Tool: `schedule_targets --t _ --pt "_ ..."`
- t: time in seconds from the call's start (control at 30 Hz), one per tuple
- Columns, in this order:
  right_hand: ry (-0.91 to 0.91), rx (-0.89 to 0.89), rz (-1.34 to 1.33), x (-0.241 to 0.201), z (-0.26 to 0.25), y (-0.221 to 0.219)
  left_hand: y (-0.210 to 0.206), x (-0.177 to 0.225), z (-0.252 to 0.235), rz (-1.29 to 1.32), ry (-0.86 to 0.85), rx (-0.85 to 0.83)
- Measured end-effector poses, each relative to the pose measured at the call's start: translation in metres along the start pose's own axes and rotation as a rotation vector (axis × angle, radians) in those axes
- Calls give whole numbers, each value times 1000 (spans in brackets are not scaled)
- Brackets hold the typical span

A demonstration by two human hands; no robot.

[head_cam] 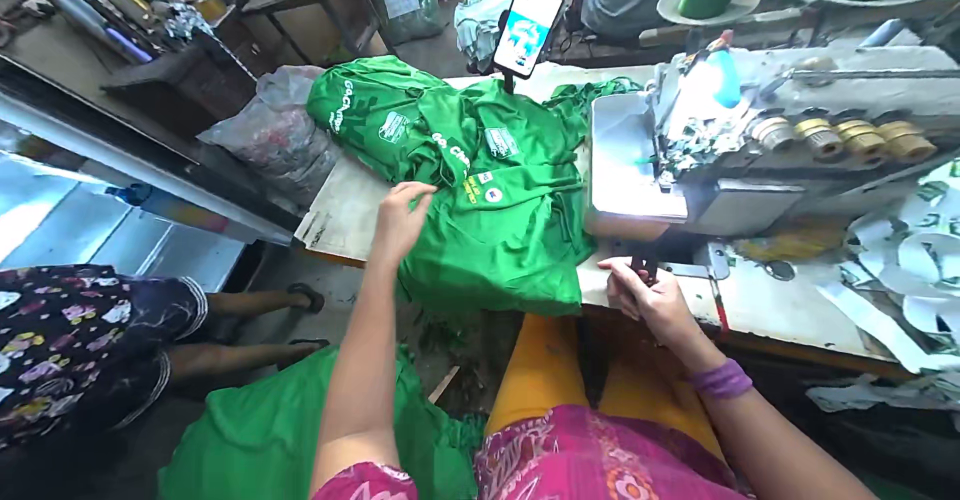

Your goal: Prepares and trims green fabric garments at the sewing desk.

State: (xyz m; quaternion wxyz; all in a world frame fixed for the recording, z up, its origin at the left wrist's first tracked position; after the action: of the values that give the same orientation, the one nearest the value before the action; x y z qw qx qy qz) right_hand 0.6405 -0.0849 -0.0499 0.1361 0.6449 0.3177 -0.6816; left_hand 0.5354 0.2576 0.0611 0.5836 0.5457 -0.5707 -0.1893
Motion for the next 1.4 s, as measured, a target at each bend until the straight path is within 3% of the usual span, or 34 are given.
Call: schedule_targets --t 0.1,0.2,0.3,0.4,0.47,0.6,0.67,0.73,0.83,0.9,1.03,1.2,1.3,1.37,1.4 --pt "30 36 57 -1 3 -1 -35 40 -26 49 -51 46" --pt "69 47 164 0 6 -2 -42 50 -65 43 71 145" --pt "70 49 187 -1 5 0 -41 21 -107 92 288 229" --pt "58 53 155 1 5 1 -56 -18 -131 154 438 96" --pt "75 54 123 2 4 1 -51 -29 -141 298 406 136" --pt "87 33 117 2 5 1 6 0 -147 533 34 280" --pt "92 31 110 3 6 1 27 23 -127 687 -149 139" --pt "113 36 106 3 5 1 31 38 -99 689 -217 -111" --pt "135 33 123 4 6 1 6 19 -61 334 3 -414" --pt "129 23 133 3 5 1 -9 -6 -49 122 184 -465" --pt "114 25 136 1 4 1 -20 -2 -38 250 286 -171" --pt "129 42 154 0 5 0 -90 25 -29 17 229 -266" --pt "127 43 177 0 5 1 -64 31 -45 206 84 16" --pt "145 32 194 -1 5 0 -31 46 -41 318 -145 180" --pt "155 27 206 -1 5 0 -17 57 -33 377 -259 179"
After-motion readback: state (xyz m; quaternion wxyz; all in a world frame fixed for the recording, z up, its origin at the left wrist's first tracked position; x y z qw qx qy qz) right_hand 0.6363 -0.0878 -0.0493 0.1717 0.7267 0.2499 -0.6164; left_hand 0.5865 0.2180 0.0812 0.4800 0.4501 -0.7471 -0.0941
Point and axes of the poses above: each hand's wrist, its own z-axis away from the middle knuckle, its own y-axis out of the back of the hand, x = y × z, the point moved 6 cm from there along -z, towards the middle knuckle, and after that the axes turned 5 degrees about -z, right-handed, at the moved point
